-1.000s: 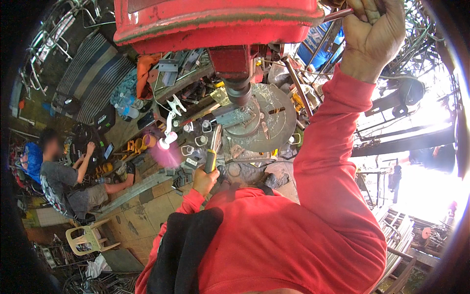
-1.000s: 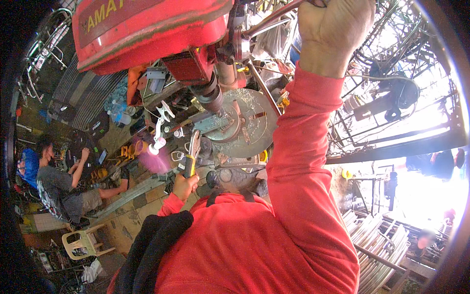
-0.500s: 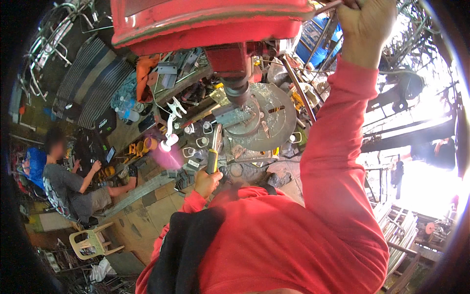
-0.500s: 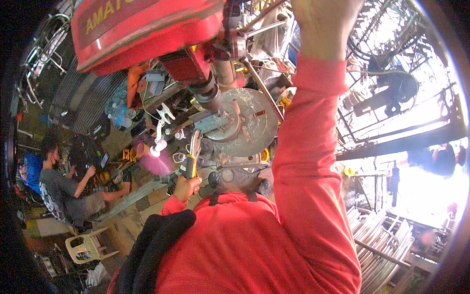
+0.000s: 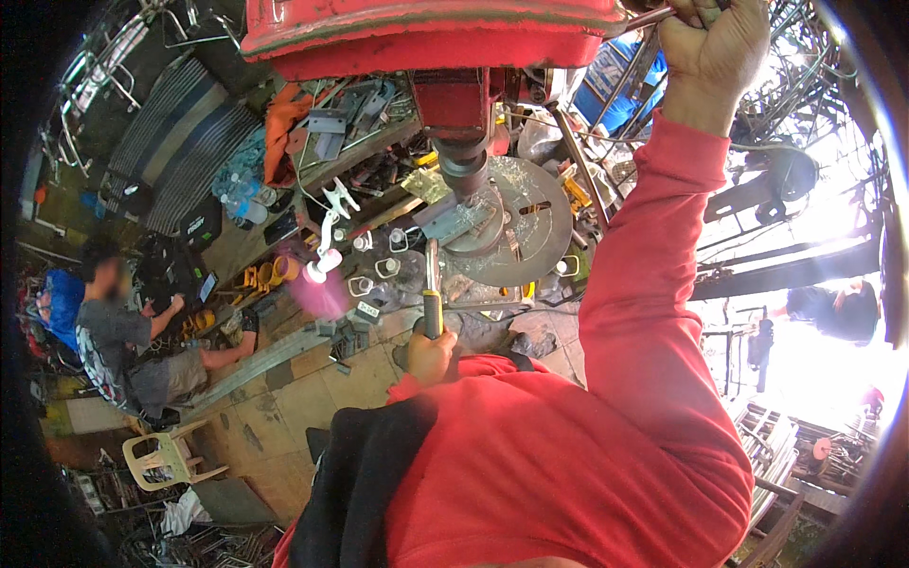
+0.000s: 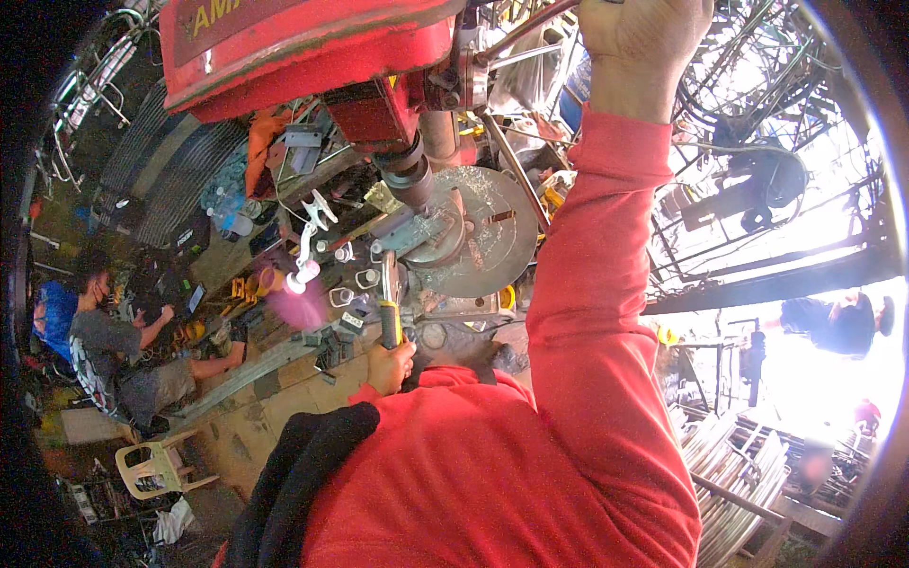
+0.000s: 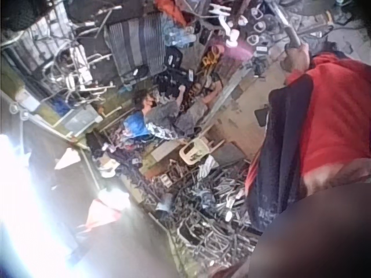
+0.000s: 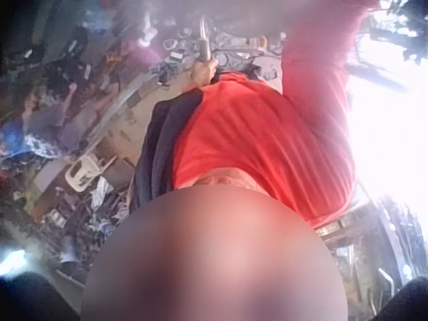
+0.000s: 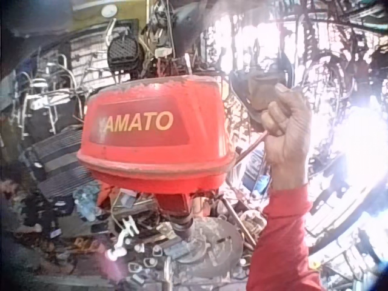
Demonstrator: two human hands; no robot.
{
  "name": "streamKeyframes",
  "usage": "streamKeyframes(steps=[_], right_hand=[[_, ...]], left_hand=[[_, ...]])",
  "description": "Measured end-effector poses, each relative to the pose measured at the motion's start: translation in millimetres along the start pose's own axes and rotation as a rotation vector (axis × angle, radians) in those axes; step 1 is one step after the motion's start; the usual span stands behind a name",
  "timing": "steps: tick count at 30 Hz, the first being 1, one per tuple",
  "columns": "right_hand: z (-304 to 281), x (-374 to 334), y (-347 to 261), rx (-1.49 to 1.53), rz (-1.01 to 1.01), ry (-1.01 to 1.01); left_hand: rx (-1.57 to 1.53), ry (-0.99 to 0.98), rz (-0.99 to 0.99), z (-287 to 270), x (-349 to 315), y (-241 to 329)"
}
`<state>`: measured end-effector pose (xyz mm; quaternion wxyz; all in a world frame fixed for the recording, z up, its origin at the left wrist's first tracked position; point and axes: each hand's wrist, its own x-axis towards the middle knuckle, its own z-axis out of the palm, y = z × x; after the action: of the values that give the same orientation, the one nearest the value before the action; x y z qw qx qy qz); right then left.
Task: The person uses a drill press to drill holes into small metal pieces. They secure each piece with pliers, lower the drill, and then remove the piece after drilling. The process is repeated for multiple pieces.
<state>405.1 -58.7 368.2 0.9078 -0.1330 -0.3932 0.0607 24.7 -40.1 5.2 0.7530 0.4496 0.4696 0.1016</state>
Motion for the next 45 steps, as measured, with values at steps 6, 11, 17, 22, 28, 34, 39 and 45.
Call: streamKeyframes(steps=[6,11,17,22,28,34,39,45], right_hand=[[4,-2,0,-0.006,0.023,0.03],[14,-9,0,-0.174,-0.077,-0.014],[10,-11,-1,-0.154,-0.105,-0.016],[-1,-8,-4,0.617,0.262,0.146],[1,-12,-2,0.567,0.234,0.101],[5,-14,-4,0.113,0.026,0.0],[10,-17,-6,0.507,0.161,0.12],[14,-19,-5,-0.096,-0.122,-0.119]], left_hand=[[0.0,0.041,0.055,8,-1,-7],[0.006,0.059,0.049,12,-3,-4],[0.029,0.07,0.047,10,-3,-4],[0.063,0.075,0.046,2,1,-1],[0.07,0.017,0.059,-11,4,11],[0.081,0.014,0.037,-16,1,19],[0.102,-0.001,0.051,-19,2,23],[0.094,-0.016,0.034,-21,1,30]])
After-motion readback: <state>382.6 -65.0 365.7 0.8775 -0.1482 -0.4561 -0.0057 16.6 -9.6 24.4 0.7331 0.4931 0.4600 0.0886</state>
